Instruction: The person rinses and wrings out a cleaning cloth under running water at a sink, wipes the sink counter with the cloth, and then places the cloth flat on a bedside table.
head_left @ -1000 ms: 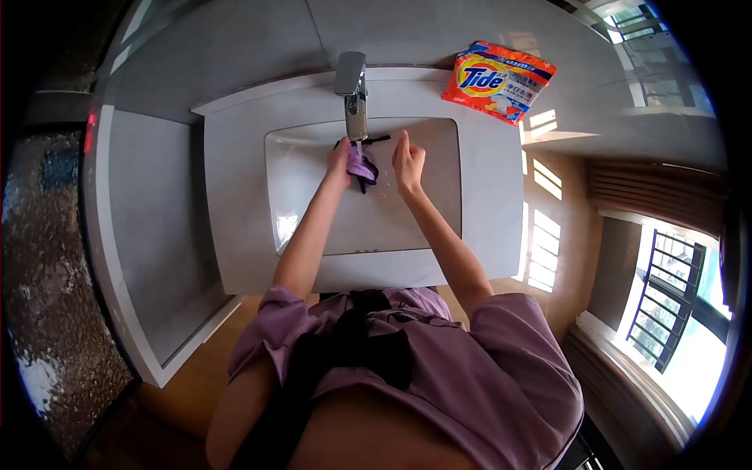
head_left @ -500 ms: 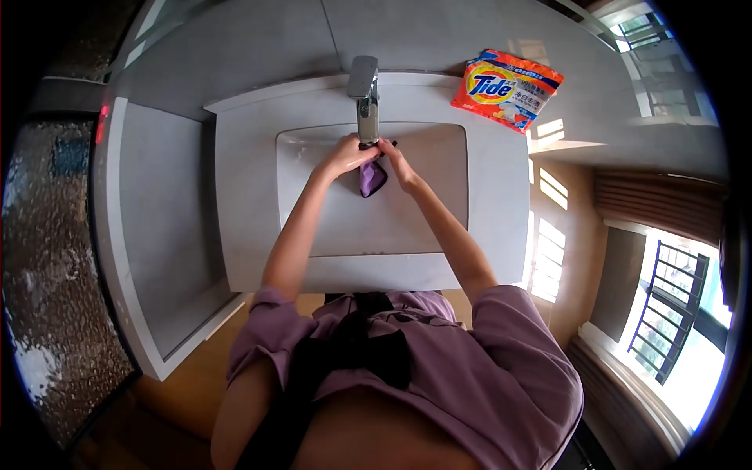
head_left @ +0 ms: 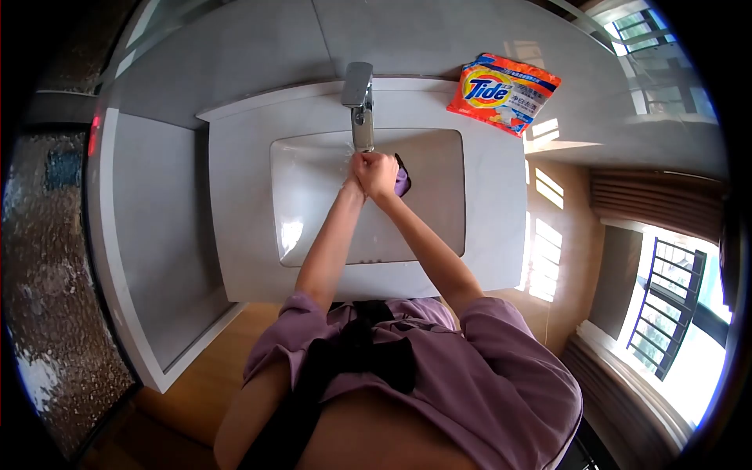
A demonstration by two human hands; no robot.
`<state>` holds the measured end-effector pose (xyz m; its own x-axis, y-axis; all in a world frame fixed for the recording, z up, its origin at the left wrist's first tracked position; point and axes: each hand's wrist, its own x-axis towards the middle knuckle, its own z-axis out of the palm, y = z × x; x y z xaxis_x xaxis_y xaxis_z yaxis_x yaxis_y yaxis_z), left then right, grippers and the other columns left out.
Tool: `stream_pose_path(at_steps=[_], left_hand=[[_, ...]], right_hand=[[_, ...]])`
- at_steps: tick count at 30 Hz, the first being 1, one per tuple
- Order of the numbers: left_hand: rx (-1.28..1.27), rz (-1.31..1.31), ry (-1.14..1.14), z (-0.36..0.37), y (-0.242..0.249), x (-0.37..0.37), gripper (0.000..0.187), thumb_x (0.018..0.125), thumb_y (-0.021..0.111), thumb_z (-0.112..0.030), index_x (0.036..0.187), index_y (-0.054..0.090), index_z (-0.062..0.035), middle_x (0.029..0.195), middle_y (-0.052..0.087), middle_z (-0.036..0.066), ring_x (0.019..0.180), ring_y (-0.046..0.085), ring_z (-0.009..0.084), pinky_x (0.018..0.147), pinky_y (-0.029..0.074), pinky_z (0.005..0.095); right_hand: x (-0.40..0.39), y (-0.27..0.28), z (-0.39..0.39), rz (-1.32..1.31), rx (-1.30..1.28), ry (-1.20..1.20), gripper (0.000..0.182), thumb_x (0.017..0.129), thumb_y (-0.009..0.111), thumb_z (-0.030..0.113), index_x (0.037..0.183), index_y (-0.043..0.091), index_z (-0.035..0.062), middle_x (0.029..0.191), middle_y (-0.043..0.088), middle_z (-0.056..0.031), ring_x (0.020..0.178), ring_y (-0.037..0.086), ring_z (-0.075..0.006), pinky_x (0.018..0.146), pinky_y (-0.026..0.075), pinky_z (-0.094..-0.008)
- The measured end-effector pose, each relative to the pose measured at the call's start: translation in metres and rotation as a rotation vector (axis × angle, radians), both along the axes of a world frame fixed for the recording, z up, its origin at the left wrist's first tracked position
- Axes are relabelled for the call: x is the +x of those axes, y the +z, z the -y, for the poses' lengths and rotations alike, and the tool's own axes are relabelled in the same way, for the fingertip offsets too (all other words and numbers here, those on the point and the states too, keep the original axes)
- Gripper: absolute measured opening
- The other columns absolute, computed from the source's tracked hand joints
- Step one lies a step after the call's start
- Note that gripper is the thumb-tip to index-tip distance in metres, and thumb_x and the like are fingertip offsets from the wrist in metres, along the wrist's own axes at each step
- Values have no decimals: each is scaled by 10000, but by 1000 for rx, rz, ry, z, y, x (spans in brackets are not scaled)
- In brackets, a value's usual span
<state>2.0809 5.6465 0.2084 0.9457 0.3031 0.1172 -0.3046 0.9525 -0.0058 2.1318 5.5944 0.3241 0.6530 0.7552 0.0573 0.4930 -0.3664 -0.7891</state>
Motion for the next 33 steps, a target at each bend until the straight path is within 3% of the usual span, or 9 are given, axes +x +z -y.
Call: stream_pose_path(at_steps=[1, 3, 5, 7, 8, 11, 16, 20, 33], left_hand=[[-5, 1, 2, 9, 45, 4, 319, 853, 409, -339, 966, 519, -61, 893, 566, 74, 795, 562, 177, 692, 465, 339], [97, -1111, 197, 21, 91, 16, 305, 850, 370, -328, 948, 499, -70, 915, 568, 82, 818, 569, 215, 729, 474, 379], [158, -1127, 143, 8, 52, 13, 291, 848, 350, -305, 911, 517, -75, 910, 573, 84, 838, 573, 233, 754, 479, 383], [169, -69, 184, -12, 11, 10, 274, 854, 376, -301, 914, 525, -79, 906, 574, 79, 841, 576, 211, 732, 489, 362], [13, -681, 30, -21, 33, -15, 232, 854, 398, -263, 919, 523, -78, 902, 573, 75, 832, 576, 191, 698, 489, 354], [95, -1152, 124, 4, 72, 14, 267, 859, 388, -297, 908, 522, -72, 891, 571, 79, 822, 571, 206, 703, 484, 367], [-106, -751, 120, -13, -17, -2, 256, 869, 409, -282, 951, 500, -57, 899, 567, 77, 801, 567, 183, 675, 484, 349], [163, -1144, 80, 7, 94, 5, 254, 866, 388, -262, 936, 504, -47, 911, 567, 95, 793, 572, 190, 678, 486, 347], [285, -1018, 13, -22, 101, -27, 317, 873, 492, -341, 980, 528, -45, 911, 596, 53, 808, 588, 148, 727, 486, 313]], right_hand=[[8, -3, -5, 1, -5, 2, 180, 694, 606, 254, 679, 675, 88, 663, 570, -218, 626, 569, -381, 609, 474, -413], [29, -7, -23, -157, -168, -126, 227, 719, 567, 262, 666, 666, 65, 642, 577, -212, 616, 576, -380, 634, 476, -423], [25, -7, -21, -266, -190, -134, 265, 730, 545, 275, 657, 652, 43, 639, 575, -215, 637, 578, -389, 649, 474, -438], [4, -1, -15, 11, -150, -113, 275, 718, 558, 282, 650, 637, 27, 636, 573, -218, 638, 580, -391, 627, 477, -432], [-6, 0, -10, 11, -95, -42, 278, 704, 564, 287, 648, 630, 23, 637, 573, -218, 633, 581, -388, 607, 479, -426], [30, -16, -24, -84, -114, -139, 278, 694, 566, 290, 644, 632, 25, 637, 572, -216, 631, 582, -384, 605, 479, -427], [-7, -28, -19, -36, -184, -92, 246, 676, 581, 260, 723, 644, 27, 745, 607, -219, 737, 593, -375, 727, 468, -422], [34, -7, -30, -161, -199, -70, 221, 687, 586, 248, 691, 644, 35, 678, 597, -192, 665, 579, -382, 615, 473, -426], [60, -34, -10, -452, -214, 229, 338, 763, 603, 359, 820, 669, 33, 688, 623, -146, 639, 606, -266, 642, 471, -365]])
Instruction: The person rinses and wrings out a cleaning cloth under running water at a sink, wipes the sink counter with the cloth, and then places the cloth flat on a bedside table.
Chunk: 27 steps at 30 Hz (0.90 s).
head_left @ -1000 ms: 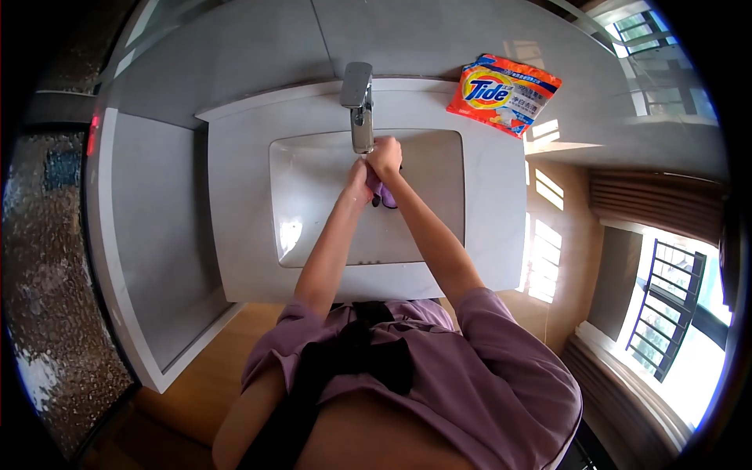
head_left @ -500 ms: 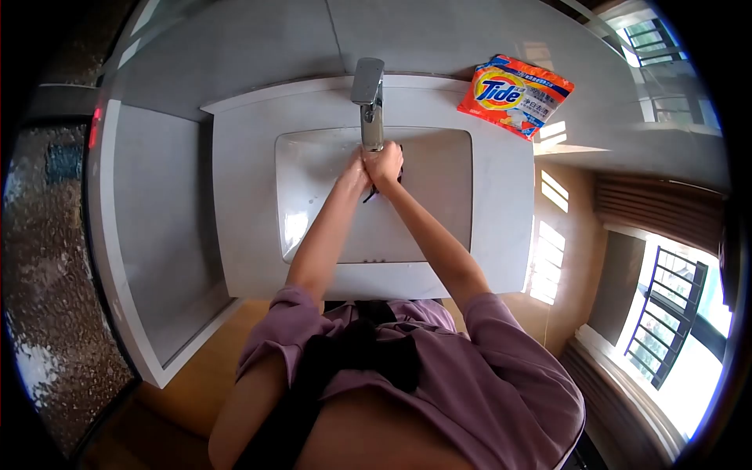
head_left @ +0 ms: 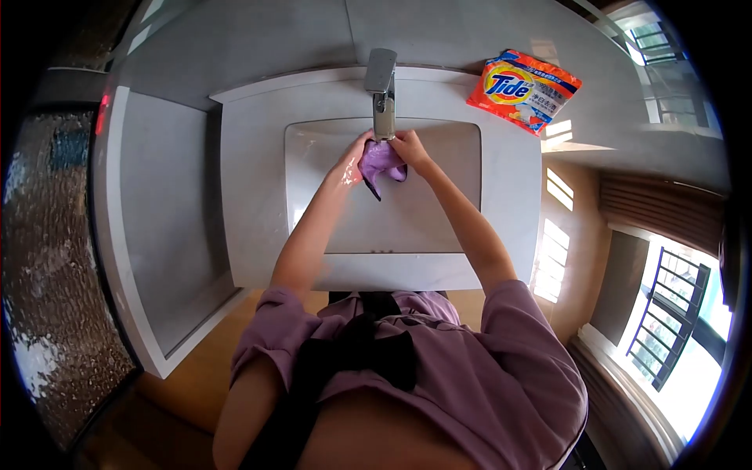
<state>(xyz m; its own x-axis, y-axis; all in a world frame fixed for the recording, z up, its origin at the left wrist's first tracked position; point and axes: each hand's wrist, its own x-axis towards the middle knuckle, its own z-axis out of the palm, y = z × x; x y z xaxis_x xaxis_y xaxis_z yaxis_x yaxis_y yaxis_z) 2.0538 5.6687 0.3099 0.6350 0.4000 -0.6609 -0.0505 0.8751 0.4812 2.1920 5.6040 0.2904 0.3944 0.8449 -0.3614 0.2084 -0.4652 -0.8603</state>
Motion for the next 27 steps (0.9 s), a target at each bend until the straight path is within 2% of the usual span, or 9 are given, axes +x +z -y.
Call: stream_pose_path(at_steps=[2, 5, 11, 14, 16, 18, 22, 24, 27], left_hand=[[-66, -190, -147, -16, 39, -9, 330, 848, 526, -347, 980, 542, -45, 902, 600, 40, 823, 590, 143, 737, 478, 309], [277, -189, -260, -18, 32, -14, 356, 766, 640, -293, 991, 555, -29, 899, 595, 56, 867, 581, 140, 768, 452, 273], [1116, -546, -763, -39, 30, -40, 634, 661, 721, -445, 1061, 537, 11, 1017, 581, 91, 954, 549, 190, 846, 409, 296], [808, -629, -1031, -37, 24, -36, 654, 707, 633, -539, 1132, 539, -51, 1075, 562, 101, 1001, 526, 182, 857, 400, 286], [794, -592, -909, -23, -13, -40, 646, 740, 539, -606, 1127, 557, -89, 995, 579, 75, 929, 538, 161, 820, 402, 275], [683, -463, -151, 5, -34, -36, 599, 762, 491, -619, 1008, 588, -81, 834, 579, 20, 795, 544, 135, 740, 413, 276], [-33, -249, 178, 27, -50, -9, 527, 803, 412, -581, 908, 550, -84, 887, 581, 46, 832, 554, 184, 749, 425, 328], [-113, -159, 263, 34, -69, 0, 477, 820, 395, -545, 885, 539, -95, 874, 577, 46, 816, 552, 191, 725, 431, 334], [-186, 364, 290, 37, -62, 9, 353, 889, 369, -388, 928, 512, -67, 832, 582, 54, 772, 574, 199, 692, 466, 335]], right_hand=[[12, -7, 23, -299, -60, 104, 396, 764, 619, 415, 839, 667, 29, 681, 630, -101, 632, 601, -210, 650, 468, -344], [15, 13, 42, 16, -115, 663, 477, 662, 732, 447, 852, 665, 15, 694, 601, -38, 665, 540, -118, 626, 434, -278], [39, 1, 45, -159, -48, 349, 332, 704, 715, 329, 797, 655, 16, 685, 593, -31, 658, 531, -105, 616, 417, -250], [29, 15, 42, -435, 11, 140, 277, 734, 684, 273, 801, 630, 9, 693, 583, -24, 636, 522, -95, 586, 404, -228], [15, 18, 38, -566, 80, 16, 251, 749, 665, 249, 800, 618, 8, 699, 576, -17, 628, 516, -88, 577, 399, -220], [-4, 16, 33, -755, 159, -343, 232, 745, 656, 226, 818, 600, 13, 705, 563, -10, 606, 502, -73, 527, 386, -215], [-56, 20, 26, -335, 199, -356, 325, 766, 608, 293, 644, 595, -8, 568, 575, -59, 541, 555, -142, 505, 433, -277], [-85, 22, 20, 238, 237, -324, 329, 729, 624, 311, 629, 615, -2, 604, 603, -164, 562, 594, -277, 538, 459, -350], [-73, 27, -1, 323, 96, -326, 271, 697, 620, 264, 690, 624, -7, 693, 591, -232, 664, 585, -382, 614, 469, -411]])
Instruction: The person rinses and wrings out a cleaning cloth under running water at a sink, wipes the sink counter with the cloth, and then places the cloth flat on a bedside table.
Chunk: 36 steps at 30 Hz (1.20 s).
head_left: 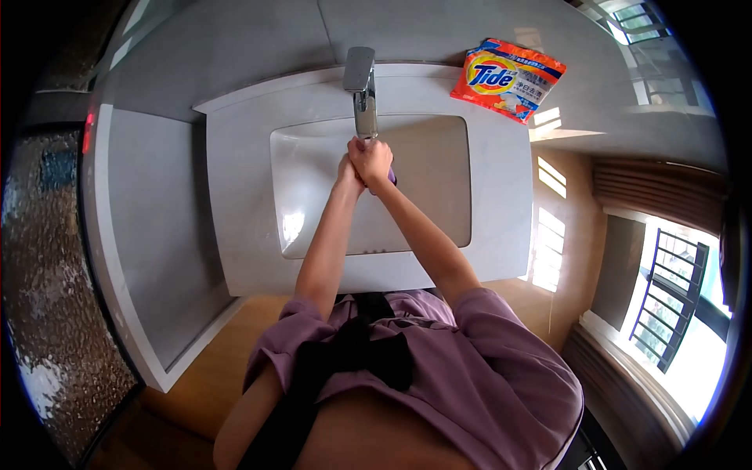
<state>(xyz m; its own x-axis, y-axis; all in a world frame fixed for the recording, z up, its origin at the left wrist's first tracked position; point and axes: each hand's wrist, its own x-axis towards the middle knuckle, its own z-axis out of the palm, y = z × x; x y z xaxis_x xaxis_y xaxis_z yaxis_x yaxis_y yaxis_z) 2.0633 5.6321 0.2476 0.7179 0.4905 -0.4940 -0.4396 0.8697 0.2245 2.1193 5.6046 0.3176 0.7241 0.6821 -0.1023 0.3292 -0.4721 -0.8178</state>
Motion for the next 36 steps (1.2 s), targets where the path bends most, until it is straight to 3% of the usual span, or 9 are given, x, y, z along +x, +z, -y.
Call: stream_pose_path(at_steps=[2, 5, 9, 12, 17, 19, 23, 31, 36], left_hand=[[51, -505, -101, 5, 54, 9, 304, 905, 361, -323, 938, 525, -69, 828, 583, 50, 762, 573, 172, 675, 474, 317], [-4, -430, -63, -7, 35, 16, 270, 899, 375, -276, 926, 531, -57, 838, 591, 61, 741, 586, 171, 660, 490, 333], [192, 270, -183, -29, -47, 0, 258, 870, 425, -267, 905, 524, -31, 853, 586, 92, 746, 591, 200, 685, 495, 345], [25, -546, -169, -5, 41, 10, 248, 872, 422, -263, 946, 524, -49, 875, 589, 61, 793, 584, 183, 681, 489, 341], [-132, -339, -65, -11, 18, 4, 298, 844, 384, -248, 976, 524, -20, 905, 586, 121, 825, 577, 235, 738, 488, 378], [182, 157, -346, -29, 15, -11, 288, 857, 386, -286, 892, 537, -43, 901, 583, 84, 837, 581, 225, 765, 476, 389], [25, -499, -58, -9, 18, 8, 318, 845, 487, -331, 926, 517, -24, 835, 567, 75, 728, 581, 201, 557, 486, 365], [335, -443, -314, -11, 58, -27, 482, 767, 618, -433, 1035, 567, -36, 874, 596, 29, 764, 578, 138, 697, 452, 269], [759, -736, -798, -24, 66, -51, 454, 709, 676, -465, 926, 625, -70, 794, 579, -13, 686, 517, 96, 636, 398, 228]], right_hand=[[34, -26, -16, -48, -132, 63, 226, 708, 572, 232, 711, 647, 19, 705, 594, -224, 714, 585, -396, 659, 472, -435], [37, -21, -13, -130, -79, -105, 260, 697, 592, 259, 735, 644, 7, 722, 591, -238, 731, 586, -402, 687, 476, -432], [10, -26, -2, -2, -315, 277, 398, 712, 658, 420, 865, 668, 52, 1073, 580, -196, 939, 583, -338, 791, 473, -386], [28, -17, -9, -34, -24, 15, 325, 659, 631, 253, 645, 586, -69, 637, 564, -256, 667, 575, -419, 611, 470, -424], [13, -8, -1, -162, -151, -11, 286, 691, 566, 253, 667, 611, -28, 659, 576, -241, 646, 581, -393, 564, 460, -412], [-7, -11, 5, 19, 52, 52, 350, 674, 606, 305, 641, 596, -42, 616, 569, -234, 593, 577, -390, 537, 453, -409], [42, -49, -19, -46, 14, 9, 216, 679, 586, 200, 680, 615, -14, 657, 560, -244, 648, 573, -399, 586, 456, -410], [78, 9, -10, -887, 99, 40, 326, 848, 553, 288, 730, 612, -10, 605, 519, 26, 569, 461, -54, 493, 381, -232], [112, -1, -3, -183, -95, 571, 389, 833, 557, 381, 726, 609, 10, 583, 557, -42, 558, 512, -152, 542, 408, -292]])
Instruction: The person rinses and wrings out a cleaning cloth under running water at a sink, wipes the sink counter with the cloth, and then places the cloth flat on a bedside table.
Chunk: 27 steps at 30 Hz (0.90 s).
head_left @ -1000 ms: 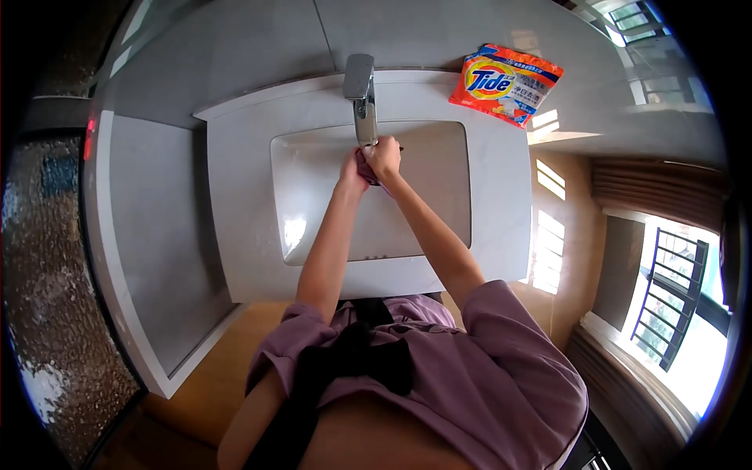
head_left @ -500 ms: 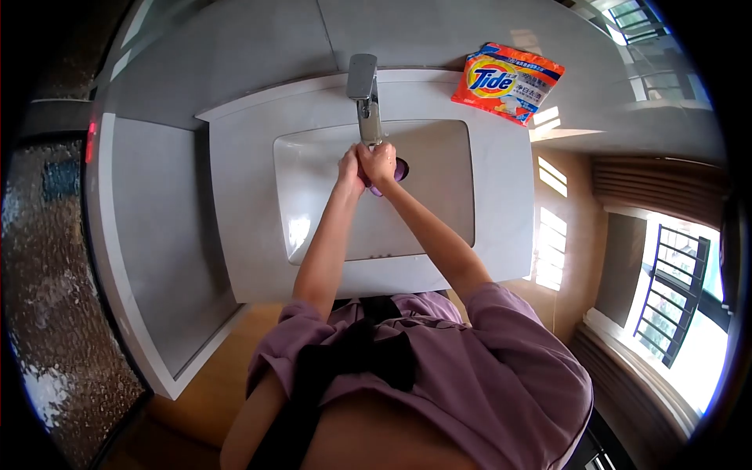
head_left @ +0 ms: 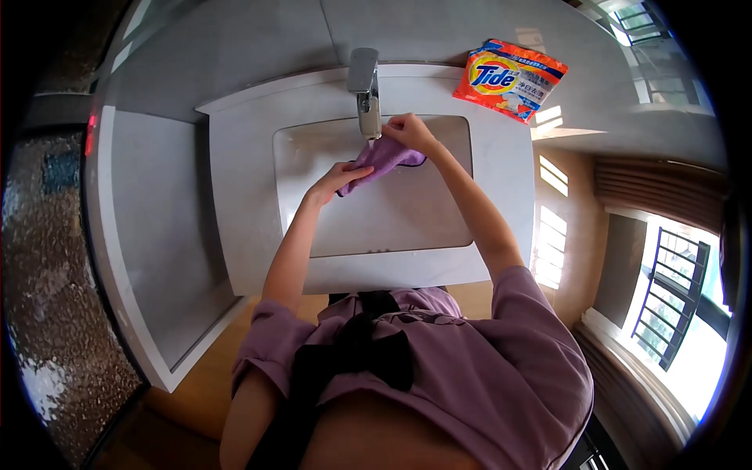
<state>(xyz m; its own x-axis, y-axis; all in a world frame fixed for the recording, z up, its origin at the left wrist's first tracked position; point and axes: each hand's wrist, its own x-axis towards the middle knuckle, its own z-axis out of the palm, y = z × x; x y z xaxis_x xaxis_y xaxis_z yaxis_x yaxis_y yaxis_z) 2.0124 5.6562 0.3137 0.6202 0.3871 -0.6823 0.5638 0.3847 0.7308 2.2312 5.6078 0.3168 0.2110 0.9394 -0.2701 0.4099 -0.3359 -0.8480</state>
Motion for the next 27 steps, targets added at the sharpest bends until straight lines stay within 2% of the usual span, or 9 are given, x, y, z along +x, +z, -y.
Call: stream_pose_path(at_steps=[1, 7, 11, 13, 15, 17, 18, 21, 27], left_hand=[[62, -23, -100, -6, -2, -2, 435, 700, 682, -473, 887, 639, -83, 764, 572, -24, 664, 495, 88, 623, 380, 217], [197, 187, 45, -22, -25, 7, 442, 797, 610, -438, 943, 610, -20, 838, 600, 6, 731, 531, 87, 638, 422, 234], [73, 90, 350, -10, -35, 21, 590, 801, 535, -538, 1040, 550, 1, 912, 603, 66, 834, 589, 142, 726, 480, 295], [-285, 81, 802, 0, -33, 38, 701, 792, 437, -639, 1034, 540, 11, 912, 604, 88, 826, 607, 187, 717, 498, 337], [-557, 370, 785, 6, -57, 40, 736, 782, 337, -698, 988, 538, -20, 895, 596, 117, 807, 606, 246, 697, 498, 395], [-602, 288, 888, 13, -67, 60, 755, 784, 193, -717, 934, 531, -59, 888, 586, 94, 837, 579, 236, 671, 481, 355], [-553, 248, 874, 16, -62, 62, 605, 861, 209, -591, 930, 515, -74, 950, 570, 81, 887, 561, 209, 710, 476, 353], [-560, 253, 867, 27, -43, 69, 416, 898, 353, -428, 977, 506, -49, 877, 581, 79, 807, 586, 213, 675, 491, 369], [-630, 378, 906, 18, -58, 81, 316, 864, 347, -305, 918, 504, -35, 863, 565, 98, 767, 571, 253, 700, 481, 401]], right_hand=[[4, -2, 4, 295, 15, 121, 412, 832, 548, 414, 741, 615, 18, 585, 566, -75, 551, 523, -197, 559, 414, -314], [-15, -36, 37, 113, -296, 69, 561, 752, 571, 562, 813, 665, 12, 675, 625, -125, 642, 596, -222, 617, 455, -335], [-35, -40, 47, -537, -239, -299, 539, 742, 650, 460, 830, 638, -72, 730, 620, -72, 659, 571, -122, 583, 460, -254], [-55, -26, 45, -730, -62, -589, 439, 773, 635, 404, 844, 636, -29, 735, 615, -43, 622, 558, -95, 564, 445, -226], [-81, -25, 41, -611, 86, -661, 398, 768, 647, 347, 755, 641, -50, 653, 605, -49, 615, 542, -85, 547, 440, -238], [-104, -24, 35, -413, 120, -696, 411, 766, 628, 389, 727, 655, -19, 565, 596, -77, 562, 567, -128, 538, 446, -285], [-109, -7, 32, -62, 19, -655, 392, 763, 594, 414, 743, 672, 30, 575, 602, -145, 546, 602, -244, 555, 463, -354], [-96, -30, 16, 227, -31, -684, 366, 757, 567, 417, 784, 683, 71, 655, 604, -192, 608, 597, -346, 595, 472, -409], [-82, -3, 10, 79, -134, -663, 336, 687, 585, 372, 791, 673, 65, 729, 618, -198, 748, 604, -366, 722, 470, -414]])
